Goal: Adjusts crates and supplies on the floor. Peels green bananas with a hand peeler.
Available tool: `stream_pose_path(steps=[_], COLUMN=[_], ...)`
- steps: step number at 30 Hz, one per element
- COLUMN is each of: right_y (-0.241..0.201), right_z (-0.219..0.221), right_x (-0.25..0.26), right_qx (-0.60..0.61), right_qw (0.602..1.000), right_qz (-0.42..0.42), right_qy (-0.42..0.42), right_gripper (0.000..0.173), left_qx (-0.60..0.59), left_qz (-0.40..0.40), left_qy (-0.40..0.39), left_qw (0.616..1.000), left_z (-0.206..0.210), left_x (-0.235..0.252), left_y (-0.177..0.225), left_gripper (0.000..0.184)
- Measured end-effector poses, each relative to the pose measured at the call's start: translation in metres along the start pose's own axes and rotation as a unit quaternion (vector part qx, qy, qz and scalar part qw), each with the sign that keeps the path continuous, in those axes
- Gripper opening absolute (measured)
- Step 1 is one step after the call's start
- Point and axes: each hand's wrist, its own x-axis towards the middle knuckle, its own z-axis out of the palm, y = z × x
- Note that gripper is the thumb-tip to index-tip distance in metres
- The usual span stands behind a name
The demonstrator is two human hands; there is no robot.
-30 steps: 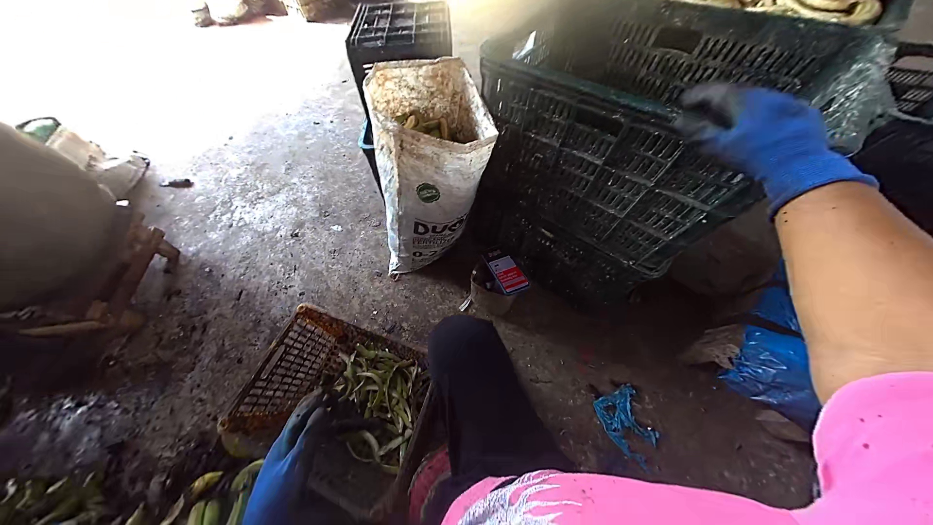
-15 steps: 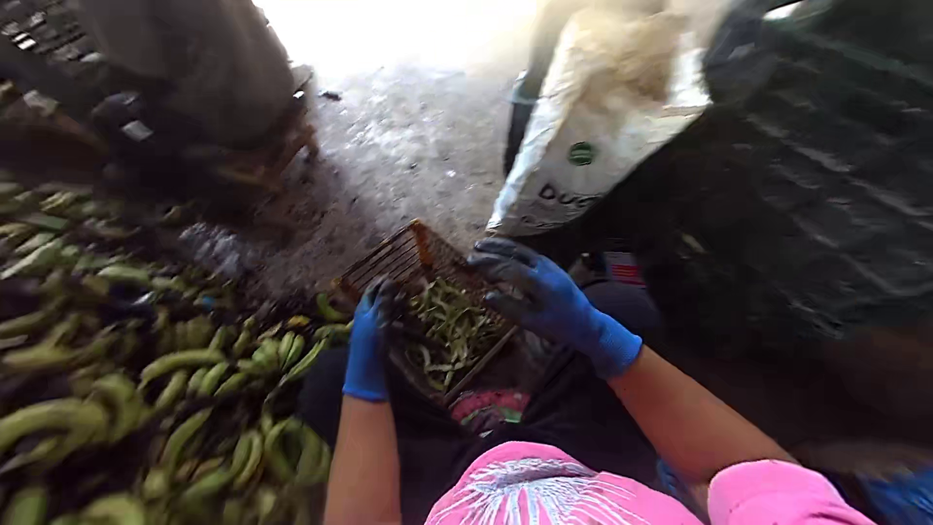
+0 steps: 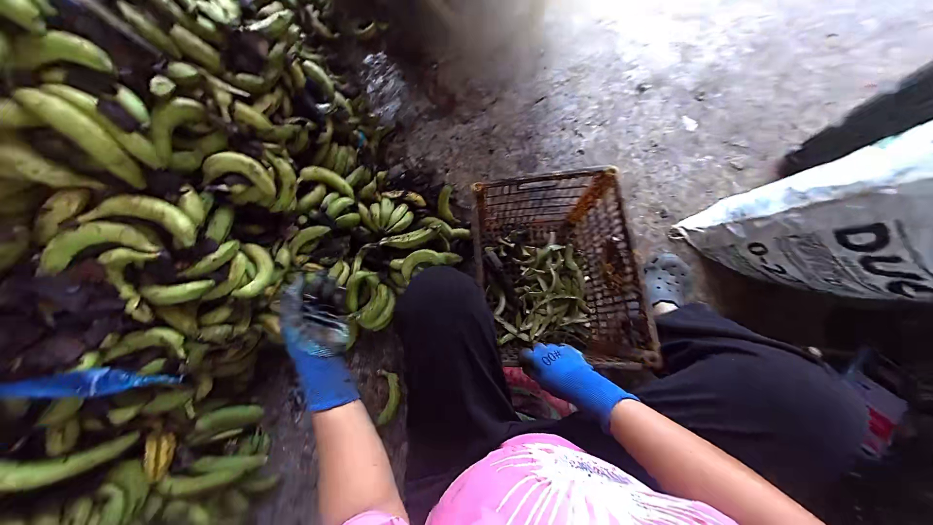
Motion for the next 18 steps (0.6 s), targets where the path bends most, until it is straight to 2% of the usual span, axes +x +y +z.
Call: stream_pose_path(steps=[2, 3, 4, 6, 8, 9, 10, 12, 15, 16, 18], right_y=[-0.007, -0.012, -0.016, -0.023, -0.026, -0.026, -0.025, -0.015, 0.007, 0.007, 0.003], right_z=[-0.003, -0.004, -0.005, -0.002, -0.004, -0.009, -0.017, -0.025, -0.04, -0.047, -0.058], right_x=[0.004, 0.006, 0.008, 0.012, 0.014, 0.013, 0.011, 0.015, 0.031, 0.034, 0.041], right_qx=[0.004, 0.006, 0.005, -0.009, -0.013, -0.007, 0.011, 0.092, 0.262, 0.325, 0.399], right_qw=[1.0, 1.0, 1.0, 1.0, 1.0, 0.999, 0.998, 0.994, 0.965, 0.945, 0.914], right_qz=[-0.013, -0.013, -0.012, -0.007, 0.006, 0.012, 0.017, 0.011, 0.012, 0.016, 0.041], right_qy=[0.004, -0.004, -0.009, -0.02, -0.026, -0.037, -0.055, -0.052, 0.01, 0.036, 0.064], right_gripper=[0.036, 0.037, 0.037, 0.036, 0.035, 0.036, 0.038, 0.036, 0.034, 0.035, 0.038], left_qx=[0.1, 0.191, 0.303, 0.504, 0.59, 0.608, 0.606, 0.568, 0.539, 0.556, 0.603], left_qz=[-0.068, -0.114, -0.171, -0.306, -0.394, -0.418, -0.434, -0.462, -0.454, -0.445, -0.445], left_qy=[0.122, 0.145, 0.139, 0.037, -0.063, -0.094, -0.108, -0.103, -0.005, 0.044, 0.108], left_qw=[0.985, 0.964, 0.927, 0.807, 0.702, 0.668, 0.658, 0.673, 0.709, 0.701, 0.654], left_z=[-0.015, -0.026, -0.041, -0.07, -0.106, -0.126, -0.142, -0.165, -0.197, -0.207, -0.223], left_x=[-0.019, -0.029, -0.04, -0.065, -0.087, -0.101, -0.115, -0.138, -0.159, -0.163, -0.163], left_y=[-0.034, -0.053, -0.074, -0.105, -0.141, -0.158, -0.169, -0.171, -0.164, -0.161, -0.154], left_gripper=[0.028, 0.03, 0.034, 0.045, 0.051, 0.052, 0.051, 0.049, 0.05, 0.051, 0.055])
